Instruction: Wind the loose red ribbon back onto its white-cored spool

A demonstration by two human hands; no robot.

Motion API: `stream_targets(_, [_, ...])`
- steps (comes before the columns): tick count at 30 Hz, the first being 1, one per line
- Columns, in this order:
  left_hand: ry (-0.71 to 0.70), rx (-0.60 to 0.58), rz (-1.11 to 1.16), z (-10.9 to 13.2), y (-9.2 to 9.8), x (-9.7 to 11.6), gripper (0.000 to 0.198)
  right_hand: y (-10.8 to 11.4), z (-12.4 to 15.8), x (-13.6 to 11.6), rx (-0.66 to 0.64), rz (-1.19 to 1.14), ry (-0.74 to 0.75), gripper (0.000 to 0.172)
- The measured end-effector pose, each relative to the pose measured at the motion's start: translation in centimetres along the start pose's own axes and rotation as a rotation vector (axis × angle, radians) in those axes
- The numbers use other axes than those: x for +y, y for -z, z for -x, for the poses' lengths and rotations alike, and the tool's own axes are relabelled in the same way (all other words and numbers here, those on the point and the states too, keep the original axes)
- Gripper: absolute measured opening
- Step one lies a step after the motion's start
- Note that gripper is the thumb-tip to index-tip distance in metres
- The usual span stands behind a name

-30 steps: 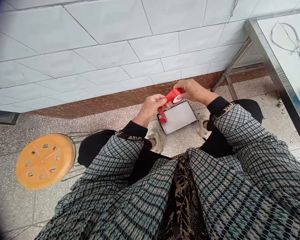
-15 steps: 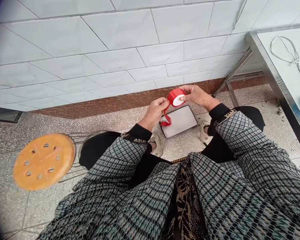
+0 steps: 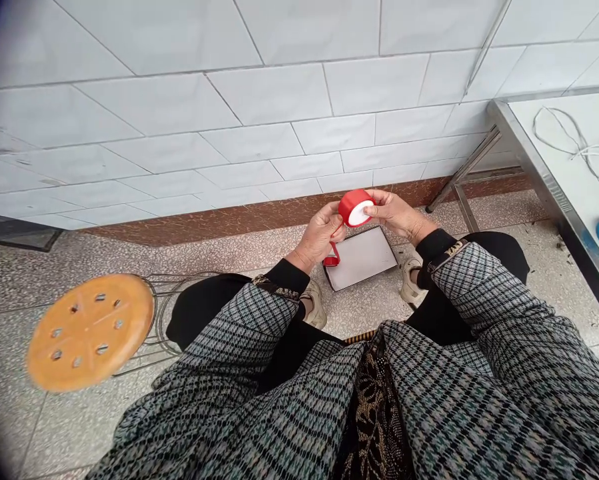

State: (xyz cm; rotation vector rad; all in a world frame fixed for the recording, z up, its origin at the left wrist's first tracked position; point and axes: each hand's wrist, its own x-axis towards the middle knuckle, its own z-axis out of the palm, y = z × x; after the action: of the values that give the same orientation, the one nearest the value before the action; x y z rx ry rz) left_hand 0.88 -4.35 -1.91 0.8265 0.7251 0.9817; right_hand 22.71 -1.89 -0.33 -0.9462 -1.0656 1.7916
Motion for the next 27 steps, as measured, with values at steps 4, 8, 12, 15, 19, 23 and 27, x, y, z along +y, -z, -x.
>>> stream_targets(4, [-0.023, -0.074, 0.01, -0.1, 0.5, -0.2, 0.075, -0.6, 0.1, 0.6, 0.031, -0.083, -0.031, 0.064])
stream_targets(8, [0.02, -0.128, 0.0, -0.1, 0.9, -0.3, 0.077, -1.0, 0.2, 0.7, 0.018, -0.102, -0.055, 0.061])
stream_targets(12, [0.071, -0.185, -0.016, -0.2, 1.2, -0.2, 0.076, -1.2, 0.3, 1.1, 0.041, -0.129, -0.08, 0.06])
stream_targets(15, [0.097, -0.21, -0.04, -0.3, 1.5, 0.1, 0.077, -0.9, 0.2, 1.3, 0.047, -0.107, -0.102, 0.06])
stream_targets(19, [0.155, -0.246, -0.054, -0.3, 1.9, 0.4, 0.074, 0.1, -0.2, 0.6, -0.029, 0.152, -0.082, 0.051])
stream_targets(23, [0.26, -0.28, -0.107, -0.2, 2.5, 0.3, 0.069, 1.1, -0.6, -0.5, -0.118, 0.724, 0.105, 0.037])
stream_targets(27, [0.334, -0.263, -0.185, -0.1, 2.8, -0.2, 0.063, 0.9, -0.3, -0.2, -0.206, 1.156, 0.408, 0.038])
